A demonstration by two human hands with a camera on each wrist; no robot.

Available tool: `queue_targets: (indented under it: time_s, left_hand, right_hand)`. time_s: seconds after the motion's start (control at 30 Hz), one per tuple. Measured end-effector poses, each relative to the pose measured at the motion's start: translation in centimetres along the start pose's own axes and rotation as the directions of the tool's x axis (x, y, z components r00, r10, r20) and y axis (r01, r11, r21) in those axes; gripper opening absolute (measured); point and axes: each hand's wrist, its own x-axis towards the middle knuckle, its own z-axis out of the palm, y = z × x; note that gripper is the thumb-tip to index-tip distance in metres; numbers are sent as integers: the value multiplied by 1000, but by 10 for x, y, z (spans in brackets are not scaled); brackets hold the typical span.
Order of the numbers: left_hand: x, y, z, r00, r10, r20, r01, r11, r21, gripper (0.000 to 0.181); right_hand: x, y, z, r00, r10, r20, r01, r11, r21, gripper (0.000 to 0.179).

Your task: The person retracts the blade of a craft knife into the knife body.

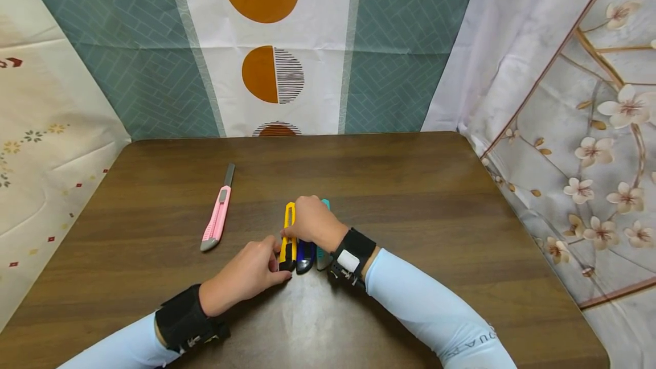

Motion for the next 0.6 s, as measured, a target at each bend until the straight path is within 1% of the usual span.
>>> queue_targets:
  time_s: [0.27, 0.37, 0.5, 0.6]
  left_hand:
    - [2, 3, 0, 999, -46, 10, 45, 999, 15, 43]
    - [2, 3, 0, 999, -49, 10, 49, 999, 21, 43]
    - [2, 3, 0, 999, -35, -6, 36, 999, 31, 42]
    - [1, 4, 0, 1000, -30, -8, 30, 999, 28, 43]
  right_hand:
    - [-2, 1, -1, 999, 51, -9, -51, 999, 14, 35]
    - [-2, 2, -1, 998, 61, -14, -61, 998, 21, 37]
    - [-4, 5, -3, 999, 33, -24, -32, 999, 44, 40]
    - [-9, 10, -6, 999, 17, -49, -13, 997, 78, 41]
